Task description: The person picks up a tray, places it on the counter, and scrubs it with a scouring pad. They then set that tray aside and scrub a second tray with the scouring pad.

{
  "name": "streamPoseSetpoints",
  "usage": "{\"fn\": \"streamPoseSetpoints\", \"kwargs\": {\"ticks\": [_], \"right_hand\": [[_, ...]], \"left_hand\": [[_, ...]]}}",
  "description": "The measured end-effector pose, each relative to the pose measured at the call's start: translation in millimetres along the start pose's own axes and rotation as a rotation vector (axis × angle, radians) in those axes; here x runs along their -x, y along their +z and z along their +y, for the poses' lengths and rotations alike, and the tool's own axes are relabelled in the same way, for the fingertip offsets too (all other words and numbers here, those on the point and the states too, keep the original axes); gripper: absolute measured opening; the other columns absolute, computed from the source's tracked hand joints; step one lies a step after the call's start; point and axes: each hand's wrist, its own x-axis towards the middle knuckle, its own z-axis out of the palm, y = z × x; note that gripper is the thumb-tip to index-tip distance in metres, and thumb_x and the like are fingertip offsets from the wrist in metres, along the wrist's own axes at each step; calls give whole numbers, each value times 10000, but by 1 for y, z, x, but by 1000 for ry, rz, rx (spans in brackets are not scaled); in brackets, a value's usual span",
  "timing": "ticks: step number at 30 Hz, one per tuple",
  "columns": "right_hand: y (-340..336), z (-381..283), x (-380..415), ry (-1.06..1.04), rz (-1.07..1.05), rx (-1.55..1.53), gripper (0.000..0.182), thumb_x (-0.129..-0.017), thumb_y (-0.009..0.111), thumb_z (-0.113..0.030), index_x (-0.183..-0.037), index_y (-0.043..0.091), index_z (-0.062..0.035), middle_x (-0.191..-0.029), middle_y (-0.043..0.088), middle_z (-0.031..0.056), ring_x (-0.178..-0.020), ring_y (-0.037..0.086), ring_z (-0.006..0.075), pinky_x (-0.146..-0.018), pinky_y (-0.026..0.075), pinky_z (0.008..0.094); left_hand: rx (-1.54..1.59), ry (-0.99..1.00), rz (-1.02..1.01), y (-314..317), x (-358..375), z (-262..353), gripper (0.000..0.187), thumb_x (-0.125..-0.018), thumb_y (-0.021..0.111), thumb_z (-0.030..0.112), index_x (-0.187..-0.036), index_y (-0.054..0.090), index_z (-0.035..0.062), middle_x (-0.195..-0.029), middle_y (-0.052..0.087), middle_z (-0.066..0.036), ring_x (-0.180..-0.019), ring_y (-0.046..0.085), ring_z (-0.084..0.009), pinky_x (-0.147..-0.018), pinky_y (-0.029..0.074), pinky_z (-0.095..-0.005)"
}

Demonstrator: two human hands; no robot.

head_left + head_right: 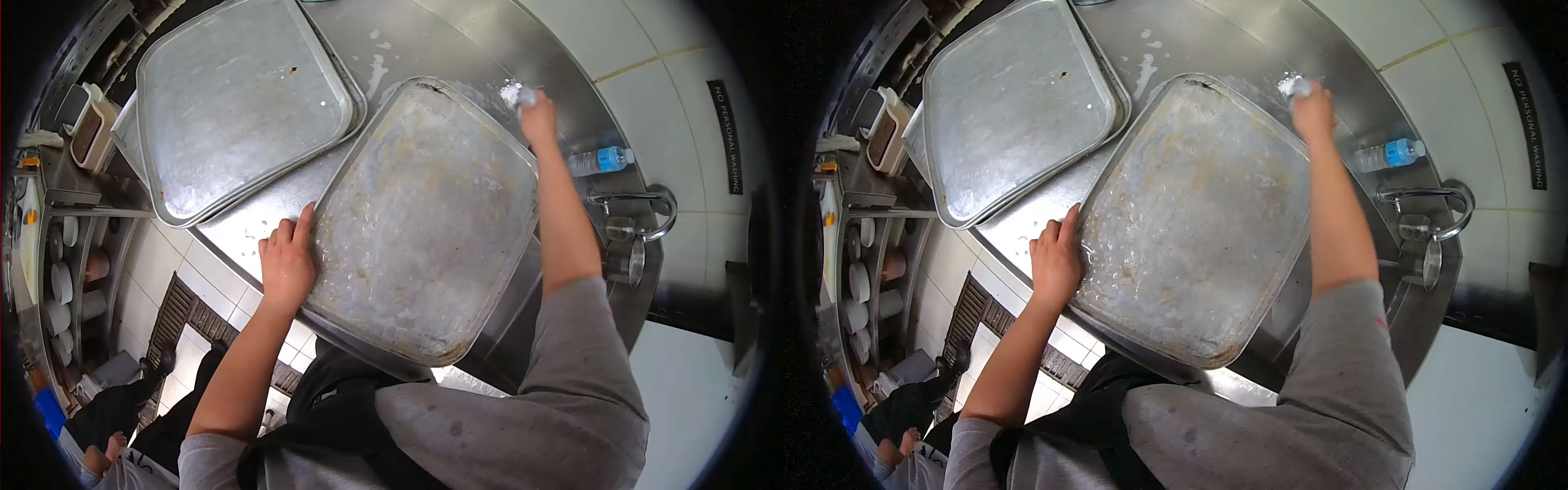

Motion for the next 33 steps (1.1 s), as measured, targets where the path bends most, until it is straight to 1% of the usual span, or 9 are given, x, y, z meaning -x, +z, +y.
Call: {"fn": "streamPoseSetpoints", "kwargs": {"ticks": [7, 9, 13, 14, 16, 20, 24, 31, 33], "right_hand": [[19, 49, -46, -110, -244, 252, 374, -913, 553, -270, -1255, 613, -131, -1226, 635, 153, -1117, 620, 317, -937, 484, 480], [-33, 52, -42, 373, -675, -926, 365, -922, 526, -215, -1248, 615, -77, -1148, 677, 112, -1046, 656, 249, -897, 518, 407], [-96, -11, 43, 454, -661, -1283, 306, -973, 486, -224, -1185, 639, -65, -1091, 685, 77, -966, 663, 187, -831, 542, 344], [-97, -30, 80, 487, -714, -1171, 316, -994, 465, -254, -1184, 634, -66, -1130, 671, 74, -1027, 646, 212, -915, 508, 366], [-53, -63, 192, -217, -397, -491, 341, -984, 486, -273, -1218, 604, -56, -1202, 635, 131, -1164, 578, 263, -1043, 407, 424], [-34, -176, 305, -459, -346, 3, 396, -772, 684, -135, -1164, 629, -135, -1204, 585, 163, -1149, 548, 355, -984, 404, 534], [18, -180, 151, -118, -86, 39, 341, -798, 640, -93, -1136, 623, -137, -1170, 576, 154, -1124, 541, 367, -940, 401, 575], [1, -207, 262, -343, -162, -139, 328, -798, 619, -90, -1124, 631, -132, -1144, 578, 160, -1098, 554, 364, -916, 409, 564], [28, -195, 185, -190, -126, -26, 359, -768, 642, -74, -1121, 634, -143, -1145, 576, 154, -1098, 557, 367, -924, 413, 543]], "left_hand": [[-6, 7, 9, -2, 0, 1, 699, -799, 534, -16, -1458, 418, 186, -1014, 554, -104, -938, 581, -270, -820, 385, -427], [9, 6, 18, -3, 0, 1, 651, -804, 545, 12, -1427, 441, 169, -1024, 557, -106, -950, 583, -269, -823, 387, -429], [-1, 19, 15, -14, -10, 6, 496, -819, 584, 122, -1308, 505, 115, -1036, 561, -107, -959, 598, -270, -822, 395, -439], [-39, 4, -23, -16, -19, 8, 455, -810, 612, 187, -1247, 524, 100, -1035, 562, -101, -944, 612, -268, -814, 397, -456], [6, 51, -18, -19, -40, 11, 453, -814, 614, 166, -1250, 511, 98, -1031, 558, -103, -958, 609, -270, -819, 396, -456], [81, 193, 32, 4, -54, -4, 428, -870, 598, 139, -1285, 502, 92, -1028, 565, -87, -973, 587, -254, -831, 374, -446], [145, 213, 99, 8, -53, -8, 480, -906, 579, 136, -1374, 481, 98, -1014, 576, -67, -946, 560, -230, -833, 349, -418], [182, 263, 117, 12, -55, -15, 538, -851, 563, 80, -1384, 495, 88, -996, 589, -43, -917, 563, -215, -807, 340, -417], [175, 279, 112, 12, -55, -16, 551, -836, 561, 70, -1383, 496, 81, -992, 588, -42, -916, 564, -214, -808, 341, -417]]}}
